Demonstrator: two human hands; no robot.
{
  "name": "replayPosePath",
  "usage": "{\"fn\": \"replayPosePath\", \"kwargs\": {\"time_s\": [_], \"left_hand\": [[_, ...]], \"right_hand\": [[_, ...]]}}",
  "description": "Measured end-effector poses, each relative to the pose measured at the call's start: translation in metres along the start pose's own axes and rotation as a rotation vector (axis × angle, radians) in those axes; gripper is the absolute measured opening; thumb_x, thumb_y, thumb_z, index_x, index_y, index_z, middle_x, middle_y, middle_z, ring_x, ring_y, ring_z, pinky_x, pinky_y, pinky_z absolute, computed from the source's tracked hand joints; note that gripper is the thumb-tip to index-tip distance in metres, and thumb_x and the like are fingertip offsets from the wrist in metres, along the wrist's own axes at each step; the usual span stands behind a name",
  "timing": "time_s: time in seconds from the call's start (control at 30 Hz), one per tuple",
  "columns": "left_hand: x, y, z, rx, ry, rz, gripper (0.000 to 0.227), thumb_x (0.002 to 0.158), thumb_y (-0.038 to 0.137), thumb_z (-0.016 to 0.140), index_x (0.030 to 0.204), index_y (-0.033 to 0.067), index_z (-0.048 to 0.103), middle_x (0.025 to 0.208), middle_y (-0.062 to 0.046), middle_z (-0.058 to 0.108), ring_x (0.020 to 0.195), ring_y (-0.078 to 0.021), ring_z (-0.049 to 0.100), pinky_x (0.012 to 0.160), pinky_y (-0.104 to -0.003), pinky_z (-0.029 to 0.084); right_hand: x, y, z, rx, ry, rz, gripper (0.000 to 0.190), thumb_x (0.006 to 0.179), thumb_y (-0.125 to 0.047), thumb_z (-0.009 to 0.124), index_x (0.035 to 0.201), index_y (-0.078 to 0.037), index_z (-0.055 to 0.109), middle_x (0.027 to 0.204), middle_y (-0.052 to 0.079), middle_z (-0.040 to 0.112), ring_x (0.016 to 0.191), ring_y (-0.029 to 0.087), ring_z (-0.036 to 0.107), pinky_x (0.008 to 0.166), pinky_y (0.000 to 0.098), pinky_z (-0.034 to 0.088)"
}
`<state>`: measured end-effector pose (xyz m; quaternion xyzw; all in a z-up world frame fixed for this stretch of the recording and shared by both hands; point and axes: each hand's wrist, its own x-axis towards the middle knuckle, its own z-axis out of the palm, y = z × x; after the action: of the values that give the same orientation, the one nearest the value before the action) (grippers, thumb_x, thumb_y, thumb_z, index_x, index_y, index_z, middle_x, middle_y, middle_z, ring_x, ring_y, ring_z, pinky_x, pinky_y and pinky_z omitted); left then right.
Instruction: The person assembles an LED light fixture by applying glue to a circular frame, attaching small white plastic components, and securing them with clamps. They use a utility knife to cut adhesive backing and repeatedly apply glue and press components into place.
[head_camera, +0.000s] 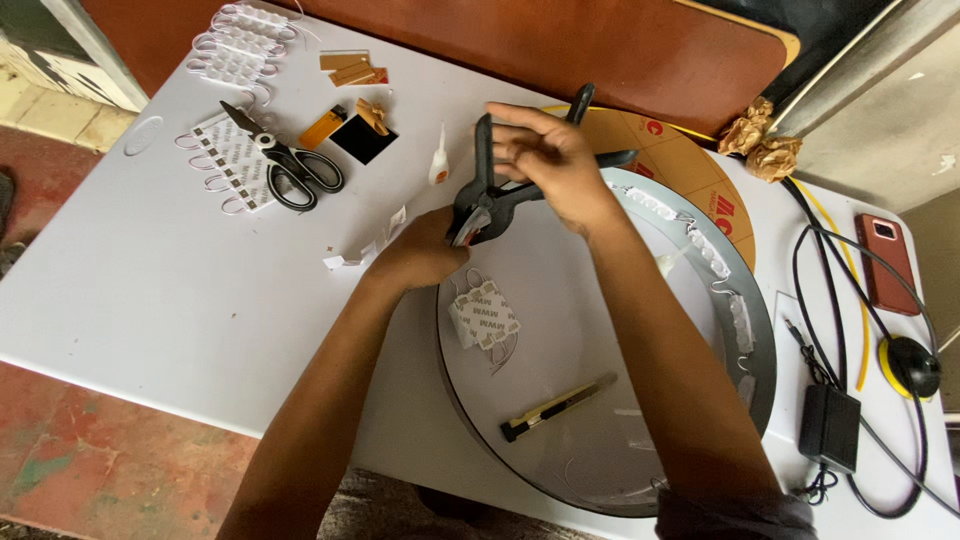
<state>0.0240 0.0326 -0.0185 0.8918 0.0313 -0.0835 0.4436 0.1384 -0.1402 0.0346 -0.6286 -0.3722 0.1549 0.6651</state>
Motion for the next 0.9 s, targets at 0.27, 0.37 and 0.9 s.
{"fn": "replayPosePath", "kwargs": {"time_s": [0.27,0.37,0.9], "left_hand": [[-0.018,0.01,-0.004,-0.023,0.006,-0.018,0.042,0.086,0.021,0.059,0.122,-0.0017,0.06,0.107,-0.024,0.07,0.108,-0.0421,0.068,0.087,-0.051,0.053],[0.0,-0.011,0.012,0.032,0.062,0.017,0.036,0.083,0.022,0.059,0.116,0.0061,0.059,0.107,-0.018,0.07,0.102,-0.0357,0.066,0.082,-0.047,0.049],[0.011,-0.007,0.025,-0.583,0.417,0.177,0.027,0.108,0.029,0.054,0.115,0.0116,0.073,0.105,-0.011,0.067,0.113,-0.0233,0.058,0.096,-0.036,0.047]], "right_hand": [[-0.013,-0.031,-0.003,-0.796,0.159,-0.335,0.021,0.099,0.002,0.063,0.118,0.0,0.073,0.095,0.018,0.076,0.089,0.03,0.076,0.069,0.0383,0.064],[-0.026,-0.052,0.013,-1.104,0.208,-0.438,0.02,0.103,-0.008,0.061,0.121,-0.001,0.068,0.111,0.015,0.07,0.103,0.034,0.066,0.079,0.0444,0.059],[-0.151,-0.134,-0.04,-1.18,-0.297,1.029,0.059,0.094,-0.052,0.062,0.084,0.003,0.08,0.073,0.025,0.077,0.079,0.041,0.077,0.077,0.0424,0.057]]}}
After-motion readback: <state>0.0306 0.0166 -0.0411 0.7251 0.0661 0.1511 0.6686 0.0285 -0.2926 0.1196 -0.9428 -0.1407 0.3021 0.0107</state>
